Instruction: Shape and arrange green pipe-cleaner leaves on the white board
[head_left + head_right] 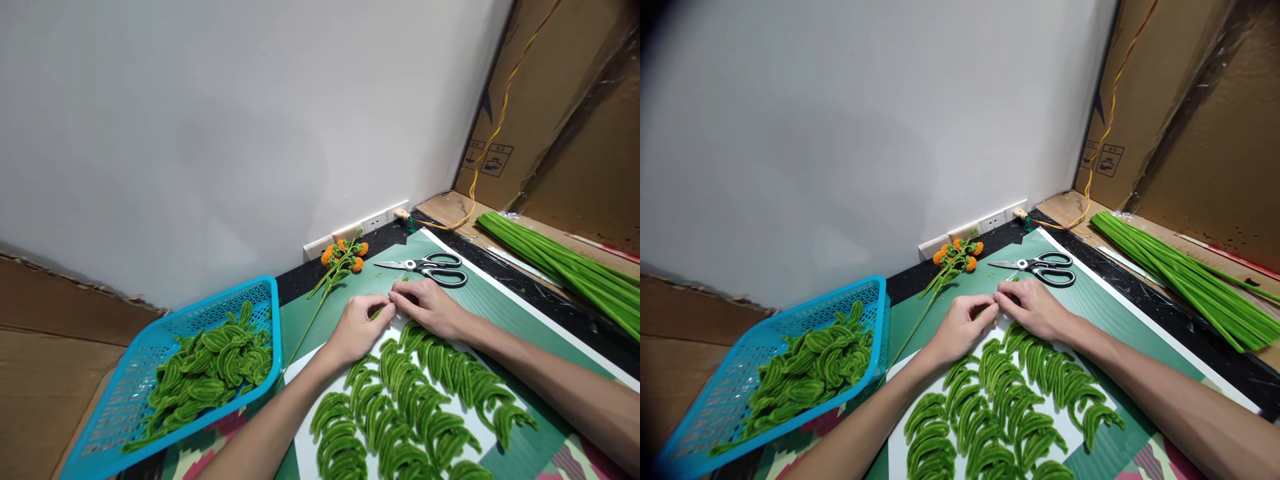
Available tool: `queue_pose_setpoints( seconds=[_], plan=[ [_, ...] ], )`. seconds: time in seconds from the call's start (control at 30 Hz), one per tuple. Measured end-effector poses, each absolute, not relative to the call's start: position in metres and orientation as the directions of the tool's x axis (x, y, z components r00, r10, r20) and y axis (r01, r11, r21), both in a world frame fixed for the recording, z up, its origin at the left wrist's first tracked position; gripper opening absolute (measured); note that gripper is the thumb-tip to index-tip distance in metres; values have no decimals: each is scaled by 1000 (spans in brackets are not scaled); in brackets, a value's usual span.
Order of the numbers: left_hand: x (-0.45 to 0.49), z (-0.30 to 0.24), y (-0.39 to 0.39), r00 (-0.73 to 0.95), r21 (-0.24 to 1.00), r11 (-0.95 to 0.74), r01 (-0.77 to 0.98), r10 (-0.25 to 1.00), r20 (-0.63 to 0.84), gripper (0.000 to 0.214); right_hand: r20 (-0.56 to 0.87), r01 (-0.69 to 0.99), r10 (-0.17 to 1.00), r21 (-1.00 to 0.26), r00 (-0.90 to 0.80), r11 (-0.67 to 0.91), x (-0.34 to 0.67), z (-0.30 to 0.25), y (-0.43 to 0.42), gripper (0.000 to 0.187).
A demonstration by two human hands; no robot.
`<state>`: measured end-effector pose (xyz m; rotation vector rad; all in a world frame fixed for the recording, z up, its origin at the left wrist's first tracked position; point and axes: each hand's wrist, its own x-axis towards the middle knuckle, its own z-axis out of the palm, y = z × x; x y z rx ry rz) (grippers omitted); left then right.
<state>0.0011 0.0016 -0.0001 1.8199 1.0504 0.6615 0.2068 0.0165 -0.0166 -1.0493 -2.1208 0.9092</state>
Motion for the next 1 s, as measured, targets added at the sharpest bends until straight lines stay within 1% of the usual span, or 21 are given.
queue_pose_setpoints(
  seconds=[0.5, 1.0],
  plan=[
    [1, -1, 2, 497, 896, -234, 379, 867, 16, 36, 211, 427, 834, -779, -510, 459, 206, -17, 17, 42],
    [1, 0, 2, 494, 889, -237, 392, 869, 14, 39, 210, 436, 835, -774, -508, 459, 206, -16, 17, 43]
  ],
)
